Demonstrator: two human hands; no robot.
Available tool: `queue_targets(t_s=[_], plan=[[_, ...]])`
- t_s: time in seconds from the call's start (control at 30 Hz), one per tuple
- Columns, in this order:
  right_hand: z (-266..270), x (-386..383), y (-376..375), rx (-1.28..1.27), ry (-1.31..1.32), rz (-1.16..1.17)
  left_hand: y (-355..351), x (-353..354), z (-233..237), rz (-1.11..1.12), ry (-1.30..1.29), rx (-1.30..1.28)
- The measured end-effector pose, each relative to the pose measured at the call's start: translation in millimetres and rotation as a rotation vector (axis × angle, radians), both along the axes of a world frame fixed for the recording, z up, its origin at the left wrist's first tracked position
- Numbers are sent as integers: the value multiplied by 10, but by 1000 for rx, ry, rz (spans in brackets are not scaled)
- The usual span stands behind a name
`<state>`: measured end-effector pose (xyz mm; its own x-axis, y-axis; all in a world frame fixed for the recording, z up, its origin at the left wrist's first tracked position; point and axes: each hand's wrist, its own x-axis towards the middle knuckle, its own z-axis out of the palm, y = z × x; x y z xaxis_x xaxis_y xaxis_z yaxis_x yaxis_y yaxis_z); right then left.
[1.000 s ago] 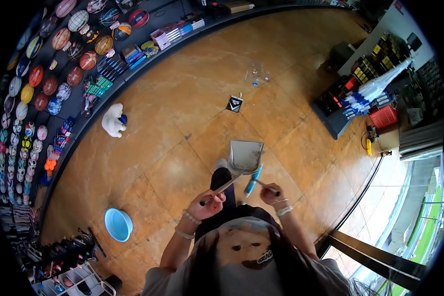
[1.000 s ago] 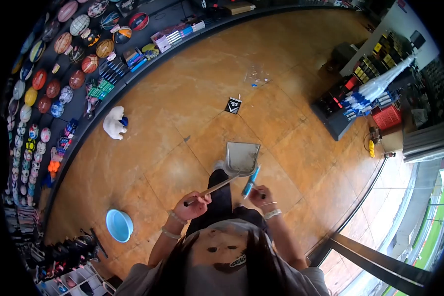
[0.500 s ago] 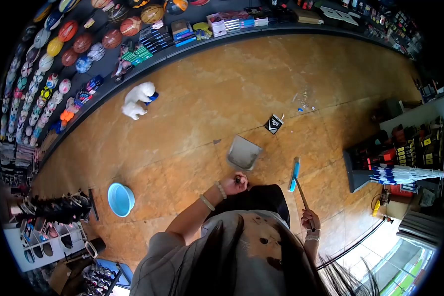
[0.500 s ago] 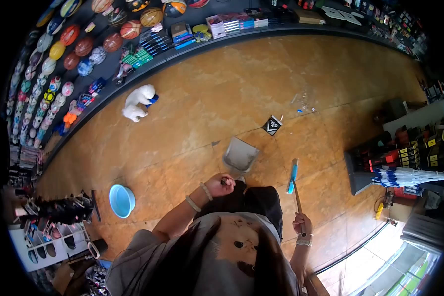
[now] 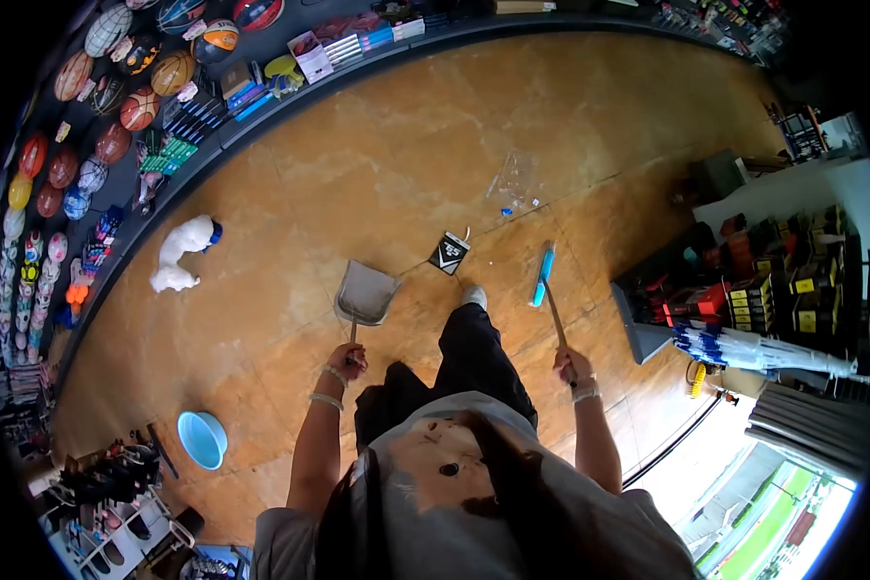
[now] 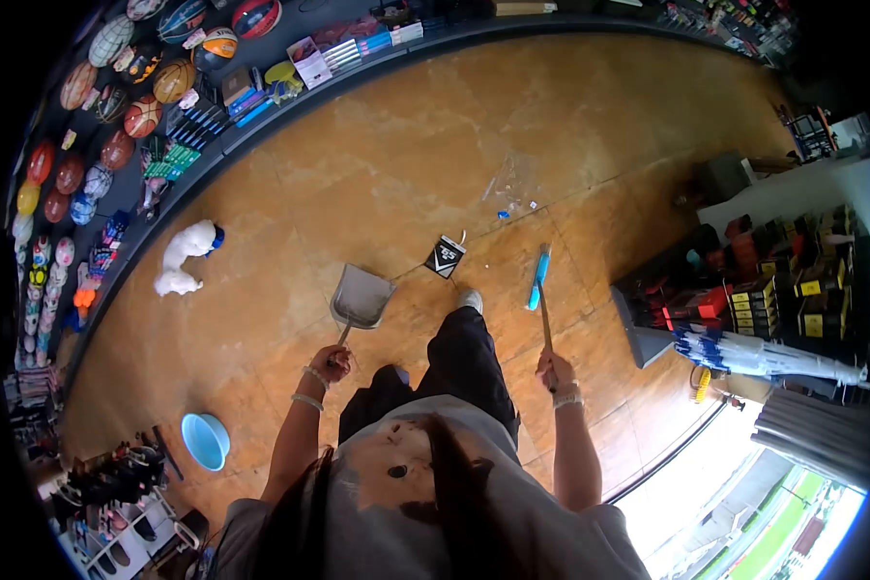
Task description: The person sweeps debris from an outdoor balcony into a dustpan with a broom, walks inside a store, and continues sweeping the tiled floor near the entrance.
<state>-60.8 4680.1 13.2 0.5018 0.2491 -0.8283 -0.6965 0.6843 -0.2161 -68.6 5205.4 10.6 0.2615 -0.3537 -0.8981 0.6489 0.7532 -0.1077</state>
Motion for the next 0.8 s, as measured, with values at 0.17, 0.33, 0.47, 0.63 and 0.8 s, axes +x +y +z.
queue_targets(t_s=[0.17, 0.33, 0.47, 0.63, 0.8], plan=[[98, 1203, -432, -259, -60, 252, -21, 374, -222, 104, -35, 29], [3, 2205, -599, -437, 7, 155, -223, 728, -110, 184, 62, -41], [-311, 2904, -691, -543, 62, 448, -299, 884, -109, 218, 181, -44], [-932, 3586, -379, -950, -268, 533, -406, 1090, -105, 200, 146, -22], [-1023, 3696, 174, -1049, -237, 709, -489, 1374, -189, 165, 218, -31]])
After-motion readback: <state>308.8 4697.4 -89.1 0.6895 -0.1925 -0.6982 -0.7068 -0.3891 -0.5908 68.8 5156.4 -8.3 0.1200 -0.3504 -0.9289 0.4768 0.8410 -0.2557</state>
